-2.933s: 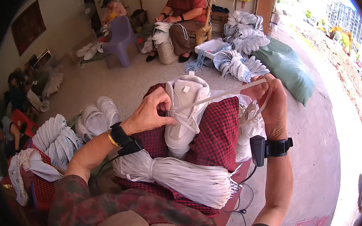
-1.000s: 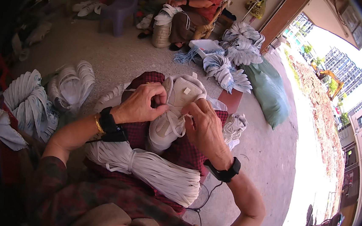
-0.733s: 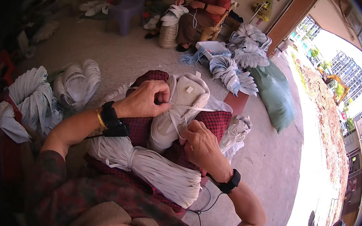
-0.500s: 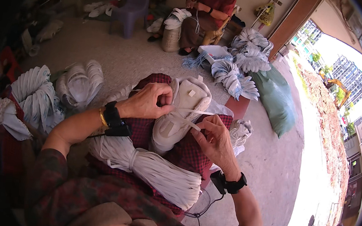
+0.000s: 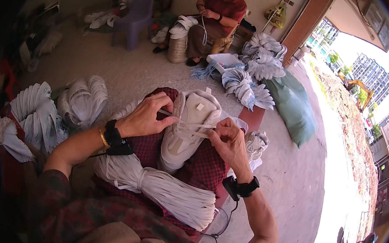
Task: Lacing white sneakers while sitting in a workshop area.
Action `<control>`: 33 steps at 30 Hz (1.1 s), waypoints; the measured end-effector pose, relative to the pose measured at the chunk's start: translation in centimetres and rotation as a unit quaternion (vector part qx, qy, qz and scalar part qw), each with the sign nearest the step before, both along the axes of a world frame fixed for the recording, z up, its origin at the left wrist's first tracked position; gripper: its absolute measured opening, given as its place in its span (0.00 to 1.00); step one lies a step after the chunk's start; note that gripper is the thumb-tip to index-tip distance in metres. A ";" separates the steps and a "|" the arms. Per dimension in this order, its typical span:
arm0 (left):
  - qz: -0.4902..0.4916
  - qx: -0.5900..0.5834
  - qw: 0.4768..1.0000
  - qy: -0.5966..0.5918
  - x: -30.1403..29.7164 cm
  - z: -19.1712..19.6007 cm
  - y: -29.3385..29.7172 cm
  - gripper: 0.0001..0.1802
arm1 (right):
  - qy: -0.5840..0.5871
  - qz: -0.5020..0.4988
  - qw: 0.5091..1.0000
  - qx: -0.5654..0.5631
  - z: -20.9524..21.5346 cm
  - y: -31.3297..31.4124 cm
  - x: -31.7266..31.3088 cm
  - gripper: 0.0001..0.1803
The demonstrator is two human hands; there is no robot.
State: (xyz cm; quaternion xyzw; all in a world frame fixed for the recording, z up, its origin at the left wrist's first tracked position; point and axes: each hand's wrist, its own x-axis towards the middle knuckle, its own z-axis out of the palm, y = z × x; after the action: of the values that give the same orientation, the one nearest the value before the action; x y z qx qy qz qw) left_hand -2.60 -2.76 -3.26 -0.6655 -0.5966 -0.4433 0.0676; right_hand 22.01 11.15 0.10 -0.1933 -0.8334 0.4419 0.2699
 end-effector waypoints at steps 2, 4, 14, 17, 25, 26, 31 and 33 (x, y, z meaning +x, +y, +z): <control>-0.029 -0.039 0.996 -0.071 0.8 1.0 -0.4 0.16 | -0.012 -0.028 0.996 0.080 0.1 -0.5 -0.7 0.21; -0.054 -0.076 0.985 -0.142 0.6 1.3 -0.4 0.15 | -0.013 -0.040 0.993 0.115 -0.2 -0.5 -1.2 0.23; 0.022 -0.195 0.969 -0.148 -5.9 2.3 -2.5 0.14 | -0.038 -0.006 0.998 0.054 -0.5 -1.3 -1.2 0.09; 0.045 -0.154 0.975 -0.151 -8.3 2.4 -3.7 0.14 | -0.049 0.021 0.993 0.105 -0.5 -1.6 -1.2 0.11; 0.099 -0.137 0.980 -0.104 -11.7 1.7 -4.5 0.12 | -0.037 0.011 0.990 0.132 -1.5 -0.8 -0.9 0.08; 0.092 -0.127 0.984 -0.088 -11.4 1.0 -4.2 0.12 | -0.013 -0.007 0.992 0.123 -1.7 -0.5 -0.9 0.10; 0.043 -0.084 0.995 -0.045 -5.6 1.3 -3.8 0.13 | 0.013 -0.082 0.987 0.138 -0.5 -1.8 -1.1 0.13; 0.003 -0.076 0.997 0.004 -3.9 1.3 -3.2 0.16 | 0.023 -0.085 0.985 0.145 -0.3 -2.2 -1.3 0.13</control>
State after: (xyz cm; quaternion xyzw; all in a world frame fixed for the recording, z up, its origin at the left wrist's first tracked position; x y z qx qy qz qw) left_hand -6.47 -6.00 -2.00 -0.6688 -0.6302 -0.3938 0.0205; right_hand 20.71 8.95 -0.18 -0.2122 -0.8628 0.2956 0.3509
